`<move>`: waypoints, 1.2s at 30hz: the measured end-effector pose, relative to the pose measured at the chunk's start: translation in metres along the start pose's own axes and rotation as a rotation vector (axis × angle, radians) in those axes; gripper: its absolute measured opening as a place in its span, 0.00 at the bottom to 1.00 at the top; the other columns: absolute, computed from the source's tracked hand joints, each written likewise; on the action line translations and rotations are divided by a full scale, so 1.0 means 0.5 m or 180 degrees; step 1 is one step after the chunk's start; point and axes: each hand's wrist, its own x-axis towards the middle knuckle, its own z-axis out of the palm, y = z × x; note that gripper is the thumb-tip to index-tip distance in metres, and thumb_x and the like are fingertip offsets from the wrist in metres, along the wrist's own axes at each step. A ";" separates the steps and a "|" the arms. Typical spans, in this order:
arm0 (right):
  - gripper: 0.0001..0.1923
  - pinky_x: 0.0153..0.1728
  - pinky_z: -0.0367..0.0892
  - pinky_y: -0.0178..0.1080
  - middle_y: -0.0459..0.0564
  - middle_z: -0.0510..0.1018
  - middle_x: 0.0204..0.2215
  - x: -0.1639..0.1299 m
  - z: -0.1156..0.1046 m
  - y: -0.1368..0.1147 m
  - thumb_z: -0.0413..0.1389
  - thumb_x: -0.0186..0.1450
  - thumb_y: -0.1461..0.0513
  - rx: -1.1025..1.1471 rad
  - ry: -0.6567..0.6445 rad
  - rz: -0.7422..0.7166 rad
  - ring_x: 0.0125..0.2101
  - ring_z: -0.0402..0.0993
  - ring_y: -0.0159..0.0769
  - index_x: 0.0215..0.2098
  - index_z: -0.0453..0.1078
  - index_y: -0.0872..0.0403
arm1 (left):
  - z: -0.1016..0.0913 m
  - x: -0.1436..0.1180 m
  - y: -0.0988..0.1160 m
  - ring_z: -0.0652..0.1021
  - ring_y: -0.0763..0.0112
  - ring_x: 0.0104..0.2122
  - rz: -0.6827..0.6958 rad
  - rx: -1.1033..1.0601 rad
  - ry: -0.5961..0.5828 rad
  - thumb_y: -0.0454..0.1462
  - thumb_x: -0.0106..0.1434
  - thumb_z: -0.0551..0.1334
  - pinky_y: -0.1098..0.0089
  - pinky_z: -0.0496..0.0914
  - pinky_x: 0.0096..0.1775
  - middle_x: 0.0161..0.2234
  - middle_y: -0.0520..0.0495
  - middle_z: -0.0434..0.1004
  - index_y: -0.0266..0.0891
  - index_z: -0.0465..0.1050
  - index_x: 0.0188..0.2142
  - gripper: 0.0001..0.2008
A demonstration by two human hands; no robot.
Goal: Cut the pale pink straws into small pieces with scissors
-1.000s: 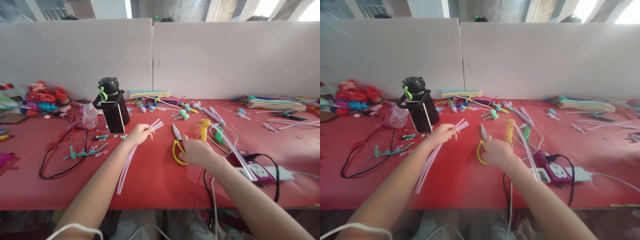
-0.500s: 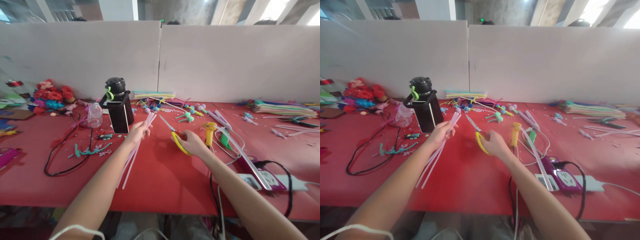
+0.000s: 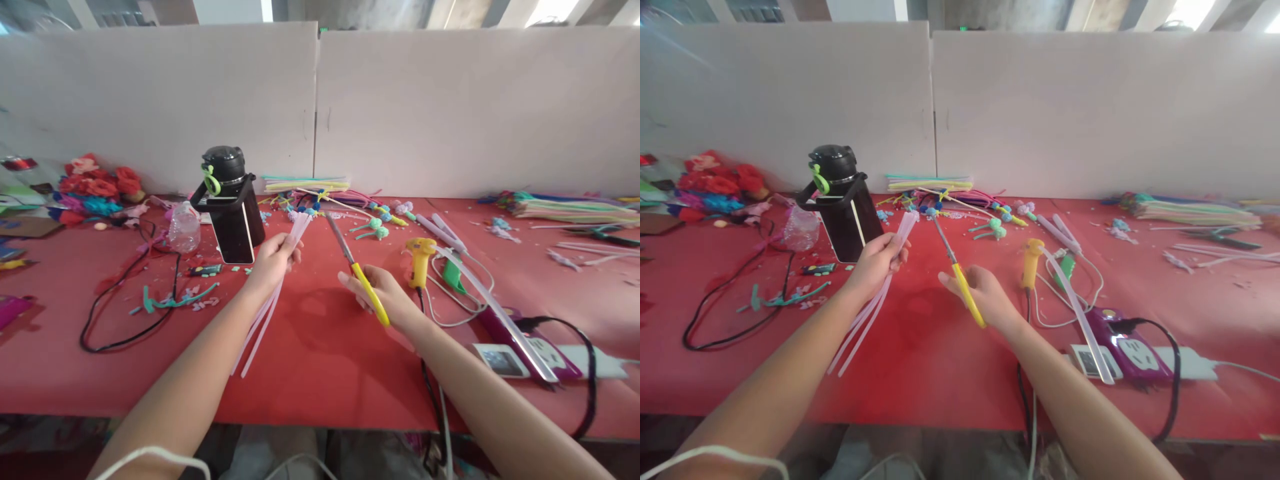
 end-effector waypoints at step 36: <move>0.18 0.27 0.68 0.39 0.47 0.77 0.24 0.018 0.017 -0.014 0.67 0.53 0.53 0.1122 0.0861 -0.0470 0.25 0.73 0.35 0.27 0.63 0.51 | 0.047 -0.057 0.022 0.63 0.74 0.24 0.0086 0.1584 -0.1394 0.50 0.68 0.54 0.71 0.58 0.28 0.23 0.54 0.61 0.39 0.63 0.27 0.20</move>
